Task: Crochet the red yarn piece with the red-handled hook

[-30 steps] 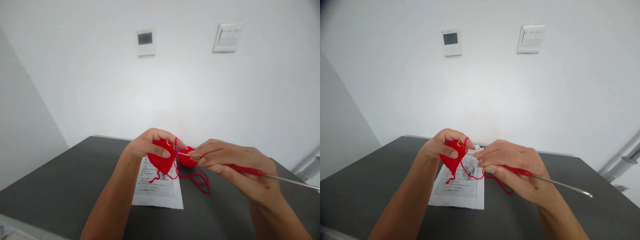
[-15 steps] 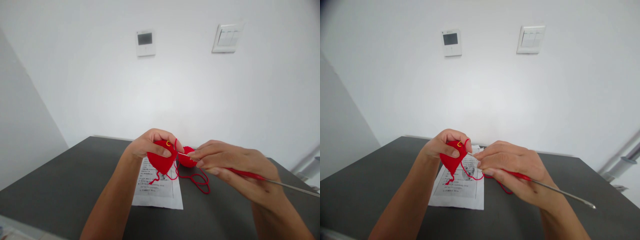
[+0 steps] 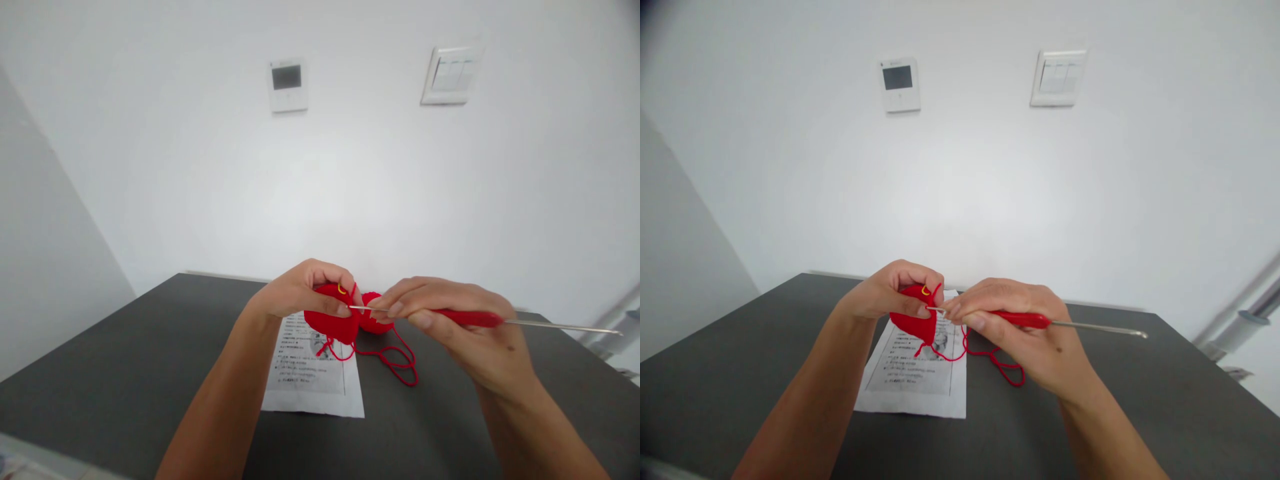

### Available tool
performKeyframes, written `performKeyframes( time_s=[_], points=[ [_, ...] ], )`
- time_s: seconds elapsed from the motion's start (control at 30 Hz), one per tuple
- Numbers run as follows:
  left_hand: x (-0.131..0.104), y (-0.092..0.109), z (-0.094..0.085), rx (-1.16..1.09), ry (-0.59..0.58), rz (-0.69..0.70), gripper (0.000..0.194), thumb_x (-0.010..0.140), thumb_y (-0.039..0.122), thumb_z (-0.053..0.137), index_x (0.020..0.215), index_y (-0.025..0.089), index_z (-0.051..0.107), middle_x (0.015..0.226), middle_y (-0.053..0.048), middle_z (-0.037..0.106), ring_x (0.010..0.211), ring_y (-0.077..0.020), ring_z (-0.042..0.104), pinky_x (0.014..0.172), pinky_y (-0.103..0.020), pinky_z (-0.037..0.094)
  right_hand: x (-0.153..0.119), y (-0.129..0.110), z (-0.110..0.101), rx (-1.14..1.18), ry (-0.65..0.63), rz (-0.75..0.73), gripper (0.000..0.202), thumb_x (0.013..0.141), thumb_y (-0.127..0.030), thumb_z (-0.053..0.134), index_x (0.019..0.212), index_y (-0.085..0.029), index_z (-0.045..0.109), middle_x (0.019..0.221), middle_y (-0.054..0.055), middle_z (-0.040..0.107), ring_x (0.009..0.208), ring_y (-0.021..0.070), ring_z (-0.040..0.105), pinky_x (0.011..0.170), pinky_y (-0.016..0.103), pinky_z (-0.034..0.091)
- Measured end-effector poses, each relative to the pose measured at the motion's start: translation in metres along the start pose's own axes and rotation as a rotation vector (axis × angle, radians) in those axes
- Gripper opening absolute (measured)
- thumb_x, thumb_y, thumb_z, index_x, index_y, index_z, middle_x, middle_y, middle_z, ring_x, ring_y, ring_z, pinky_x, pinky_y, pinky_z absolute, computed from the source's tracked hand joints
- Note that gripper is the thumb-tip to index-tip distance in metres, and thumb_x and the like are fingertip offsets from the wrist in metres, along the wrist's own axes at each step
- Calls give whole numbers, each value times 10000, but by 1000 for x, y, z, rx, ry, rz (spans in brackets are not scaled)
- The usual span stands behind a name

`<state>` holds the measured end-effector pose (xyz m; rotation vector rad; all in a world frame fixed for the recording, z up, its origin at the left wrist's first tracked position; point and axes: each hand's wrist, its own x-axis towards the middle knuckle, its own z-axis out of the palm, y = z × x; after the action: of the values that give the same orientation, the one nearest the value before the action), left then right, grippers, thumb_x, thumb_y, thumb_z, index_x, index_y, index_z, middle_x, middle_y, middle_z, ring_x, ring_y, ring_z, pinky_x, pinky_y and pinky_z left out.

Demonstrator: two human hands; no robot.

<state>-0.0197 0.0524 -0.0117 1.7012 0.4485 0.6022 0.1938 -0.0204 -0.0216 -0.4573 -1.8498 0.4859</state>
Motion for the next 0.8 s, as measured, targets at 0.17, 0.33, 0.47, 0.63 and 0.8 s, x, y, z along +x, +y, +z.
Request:
performKeyframes(
  time_s=[0.17, 0.33, 0.47, 0.63, 0.8],
  points=[
    [2, 0, 6, -114, 92, 56, 166, 651, 187, 759, 762, 126, 651, 709, -9, 660, 594, -87, 570, 569, -200, 429, -1, 1, 3, -189, 105, -55, 157, 858, -171, 595, 898, -251, 724, 918, 49, 747, 888, 209, 696, 777, 345, 584],
    [3, 2, 12, -85, 140, 29, 288, 651, 199, 760, 922, 143, 681, 810, -34, 697, 684, -127, 612, 661, -251, 464, 2, 1, 0, -397, 15, -105, 98, 827, -194, 634, 873, -239, 707, 969, 67, 733, 872, 193, 689, 749, 300, 577],
    [3, 4, 17, -13, 191, 31, 358, 668, 214, 746, 1010, 138, 674, 946, -75, 707, 795, -159, 629, 716, -272, 477, 2, 6, -1, -458, -14, -129, 131, 850, -189, 590, 892, -242, 702, 995, 69, 729, 887, 191, 688, 753, 294, 576],
    [2, 9, 23, 34, 230, 10, 390, 687, 226, 730, 1063, 147, 660, 1035, -92, 695, 865, -181, 635, 761, -297, 478, -2, 13, -2, -389, 36, -72, 133, 856, -178, 589, 909, -243, 693, 1030, 63, 721, 938, 196, 681, 820, 325, 565],
    [2, 11, 25, 47, 311, 25, 326, 731, 253, 689, 1038, 145, 675, 990, -84, 700, 878, -186, 630, 777, -309, 473, -3, 14, -1, -230, 96, -6, 108, 861, -189, 595, 893, -237, 687, 1000, 56, 727, 947, 203, 680, 847, 357, 559]
  ],
)
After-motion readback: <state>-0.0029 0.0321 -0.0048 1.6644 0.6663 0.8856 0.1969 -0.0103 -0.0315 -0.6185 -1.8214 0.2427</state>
